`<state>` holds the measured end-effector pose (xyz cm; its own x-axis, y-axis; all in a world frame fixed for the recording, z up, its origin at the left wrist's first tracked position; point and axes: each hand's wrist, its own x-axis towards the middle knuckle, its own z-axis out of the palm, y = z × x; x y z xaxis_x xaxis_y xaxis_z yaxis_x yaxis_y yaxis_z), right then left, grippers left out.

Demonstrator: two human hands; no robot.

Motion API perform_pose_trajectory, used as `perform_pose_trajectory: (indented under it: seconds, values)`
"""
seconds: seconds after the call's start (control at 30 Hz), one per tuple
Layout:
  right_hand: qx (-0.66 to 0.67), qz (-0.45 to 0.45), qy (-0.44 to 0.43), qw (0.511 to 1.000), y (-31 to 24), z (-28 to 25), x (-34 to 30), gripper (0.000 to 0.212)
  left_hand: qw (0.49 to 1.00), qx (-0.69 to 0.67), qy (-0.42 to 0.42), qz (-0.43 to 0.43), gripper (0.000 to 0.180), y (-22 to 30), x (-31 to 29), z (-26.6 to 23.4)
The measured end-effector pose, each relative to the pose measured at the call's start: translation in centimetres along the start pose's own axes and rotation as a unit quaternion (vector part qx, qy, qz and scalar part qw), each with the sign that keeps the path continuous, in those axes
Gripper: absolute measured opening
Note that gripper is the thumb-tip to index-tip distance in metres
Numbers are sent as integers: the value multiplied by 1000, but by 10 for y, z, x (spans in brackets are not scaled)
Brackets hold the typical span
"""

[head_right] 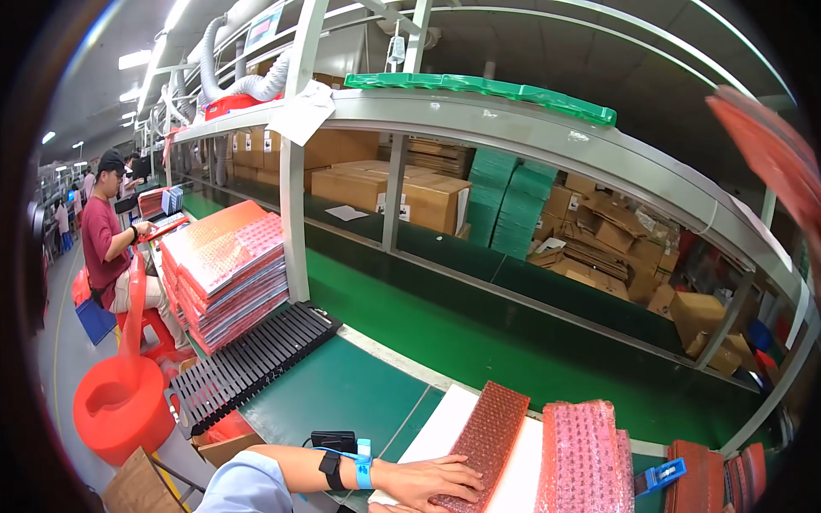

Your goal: The person places a black panel onto a sheet of red bubble wrap, folds the wrap over the panel, and secures it with tape. They repeat this process for several panels, stacking the wrapped items together before setting the stack aside.

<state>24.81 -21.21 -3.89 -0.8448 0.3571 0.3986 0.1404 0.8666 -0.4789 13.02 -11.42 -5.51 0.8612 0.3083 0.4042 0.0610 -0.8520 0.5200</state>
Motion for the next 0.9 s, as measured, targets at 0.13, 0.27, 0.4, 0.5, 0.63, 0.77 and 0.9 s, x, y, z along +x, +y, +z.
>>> perform_pose_trajectory:
  seconds: [0.13, 0.27, 0.4, 0.5, 0.63, 0.77, 0.9]
  values:
    - [7, -5, 21, 1000, 3, 7, 2, 12, 1000, -4, -3, -4, 57, 5, 3, -4]
    - [5, -3, 18, 1000, 0, 0, 0, 12, 1000, -2, 7, 3, 56, 0, 3, 2]
    - [0, 1, 11, 1000, -2, -1, -1, 12, 1000, -6, 19, 13, 55, 0, 4, 5]
    - [-1, 1, 3, 1000, -4, -2, 2, 12, 999, -5, 33, 11, 54, -1, 1, 7]
    - [-2, 2, -16, 1000, -8, -5, 5, 11, 998, 1, 54, 14, 53, 1, 1, 6]
    - [-11, 3, -25, 1000, -10, -3, 6, 11, 996, 34, 45, 66, 45, -5, 7, 7]
    - [-20, 3, -22, 1000, -10, -3, 7, 11, 993, 80, 56, 71, 44, -11, 5, 15]
